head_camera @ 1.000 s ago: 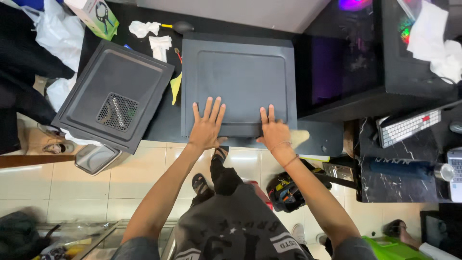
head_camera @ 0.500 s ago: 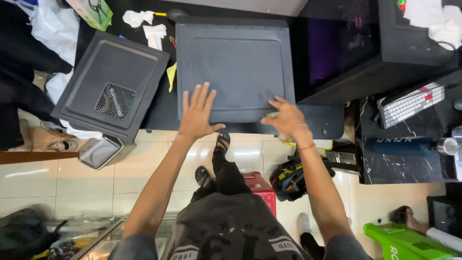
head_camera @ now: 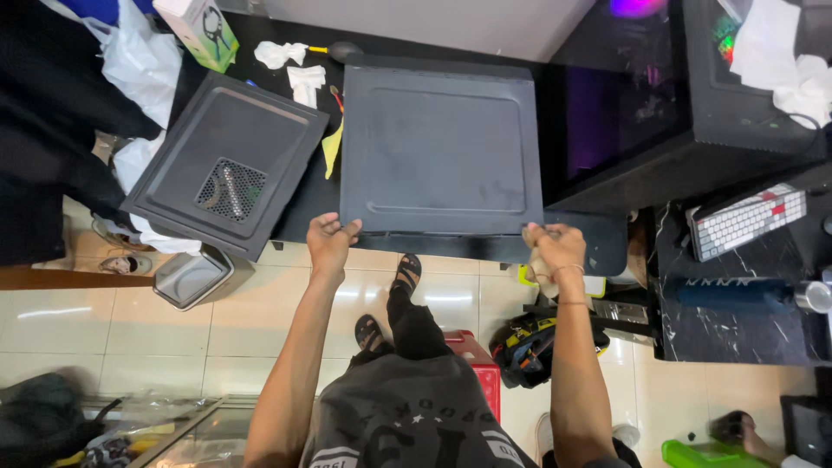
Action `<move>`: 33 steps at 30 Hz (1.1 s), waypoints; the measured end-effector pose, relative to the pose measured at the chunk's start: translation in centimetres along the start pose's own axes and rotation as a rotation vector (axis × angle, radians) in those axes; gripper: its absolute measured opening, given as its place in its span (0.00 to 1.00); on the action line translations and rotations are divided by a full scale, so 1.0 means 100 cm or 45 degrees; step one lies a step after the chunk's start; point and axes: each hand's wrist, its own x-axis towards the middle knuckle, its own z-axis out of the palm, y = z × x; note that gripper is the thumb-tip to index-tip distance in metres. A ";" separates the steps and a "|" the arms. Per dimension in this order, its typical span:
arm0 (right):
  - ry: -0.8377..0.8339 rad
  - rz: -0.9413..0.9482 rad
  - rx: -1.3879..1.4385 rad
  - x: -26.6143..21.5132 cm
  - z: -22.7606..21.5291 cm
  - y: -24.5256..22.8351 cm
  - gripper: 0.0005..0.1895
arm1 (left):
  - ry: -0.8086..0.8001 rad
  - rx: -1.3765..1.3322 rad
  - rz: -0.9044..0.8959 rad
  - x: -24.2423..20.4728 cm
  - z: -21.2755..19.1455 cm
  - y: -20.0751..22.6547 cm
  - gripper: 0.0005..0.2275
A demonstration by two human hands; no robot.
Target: The person cleans the exterior and interior of a computer case using a cloth. They wipe the top and side panels, remove the side panel to clean the internal frame, and then reattach the panel.
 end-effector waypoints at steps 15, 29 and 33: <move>-0.601 0.002 1.053 0.003 -0.017 0.047 0.19 | -0.450 0.016 0.199 -0.021 -0.027 0.073 0.18; -1.296 -0.364 0.704 0.047 0.013 -0.195 0.45 | 0.009 -0.183 0.129 -0.015 -0.140 0.048 0.22; -1.662 -0.636 0.451 0.024 0.074 -0.310 0.44 | 0.286 -0.340 0.275 -0.028 -0.193 0.034 0.20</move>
